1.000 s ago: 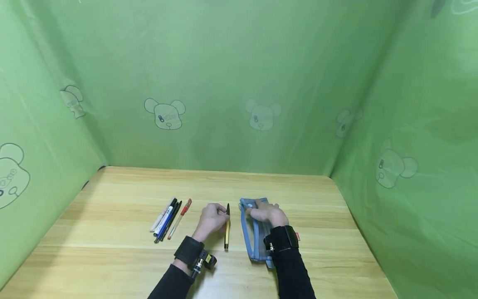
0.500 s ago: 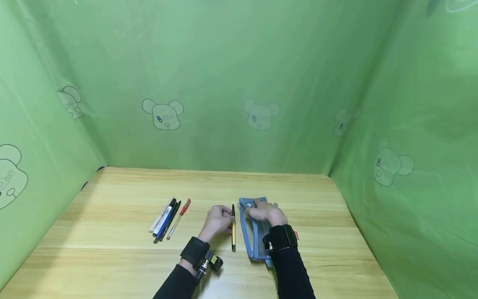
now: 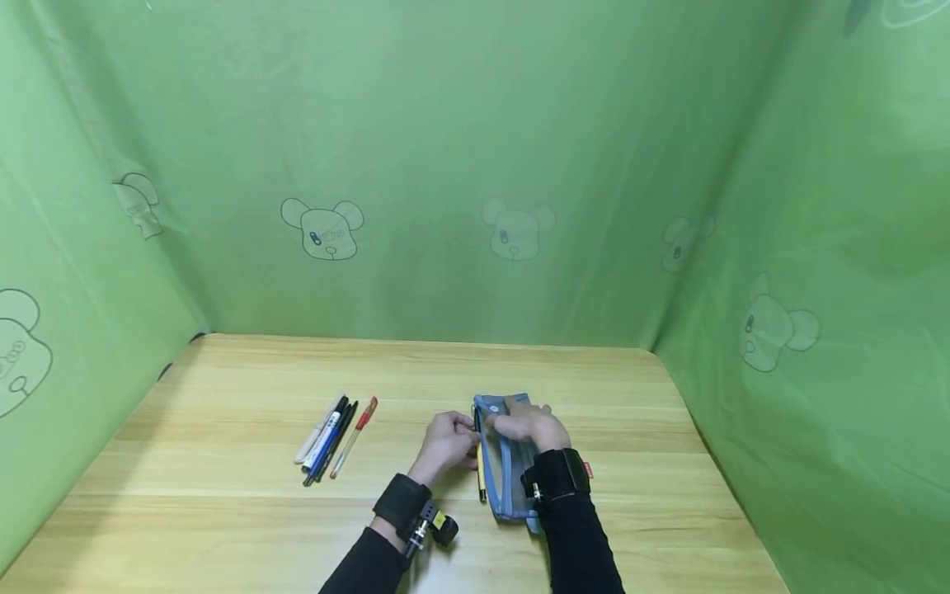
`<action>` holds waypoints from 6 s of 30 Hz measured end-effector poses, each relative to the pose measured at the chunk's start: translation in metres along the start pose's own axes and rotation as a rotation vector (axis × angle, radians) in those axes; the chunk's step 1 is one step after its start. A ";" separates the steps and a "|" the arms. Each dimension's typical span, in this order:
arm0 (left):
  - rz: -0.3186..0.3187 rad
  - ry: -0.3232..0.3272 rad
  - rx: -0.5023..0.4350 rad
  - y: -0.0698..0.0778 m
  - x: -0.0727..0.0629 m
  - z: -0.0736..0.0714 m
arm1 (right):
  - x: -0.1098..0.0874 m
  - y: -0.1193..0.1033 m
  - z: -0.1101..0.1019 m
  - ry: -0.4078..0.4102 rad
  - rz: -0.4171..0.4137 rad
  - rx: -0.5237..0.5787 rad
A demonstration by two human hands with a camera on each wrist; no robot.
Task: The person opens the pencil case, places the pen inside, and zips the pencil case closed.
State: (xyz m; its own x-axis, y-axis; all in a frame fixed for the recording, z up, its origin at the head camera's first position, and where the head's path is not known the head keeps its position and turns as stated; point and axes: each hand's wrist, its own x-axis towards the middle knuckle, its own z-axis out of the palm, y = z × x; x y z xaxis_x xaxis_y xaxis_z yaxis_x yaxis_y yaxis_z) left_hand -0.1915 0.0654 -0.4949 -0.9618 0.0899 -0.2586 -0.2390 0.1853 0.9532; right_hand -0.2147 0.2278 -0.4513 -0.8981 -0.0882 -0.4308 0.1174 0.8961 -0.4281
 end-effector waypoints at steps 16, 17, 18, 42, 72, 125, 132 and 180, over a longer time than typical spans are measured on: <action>-0.012 -0.015 -0.071 0.002 0.001 0.018 | 0.000 -0.001 0.000 0.010 -0.004 0.000; -0.014 -0.015 -0.074 0.002 0.001 0.019 | 0.000 -0.001 0.001 0.009 -0.005 -0.001; -0.015 -0.016 -0.076 0.002 0.002 0.019 | 0.000 -0.002 0.001 0.008 -0.006 -0.004; -0.006 -0.049 -0.090 0.003 0.005 0.034 | 0.002 0.002 0.001 0.012 -0.044 -0.016; 0.059 -0.176 -0.101 -0.002 0.008 0.034 | 0.002 0.004 0.001 0.010 -0.083 0.004; 0.045 -0.219 -0.024 0.009 -0.003 0.029 | 0.003 0.003 -0.003 -0.007 -0.067 0.000; 0.062 -0.207 0.037 0.010 -0.005 0.027 | 0.002 0.004 -0.002 -0.011 -0.059 0.000; 0.549 0.334 1.062 0.034 -0.036 -0.057 | 0.001 0.005 0.000 -0.001 -0.001 0.004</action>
State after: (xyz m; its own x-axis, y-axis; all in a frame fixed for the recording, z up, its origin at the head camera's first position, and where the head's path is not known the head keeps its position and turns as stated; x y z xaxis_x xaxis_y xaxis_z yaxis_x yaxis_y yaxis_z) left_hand -0.1723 0.0126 -0.4437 -0.9245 0.1813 0.3353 0.2826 0.9163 0.2838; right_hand -0.2150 0.2322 -0.4543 -0.8979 -0.0899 -0.4309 0.1176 0.8944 -0.4316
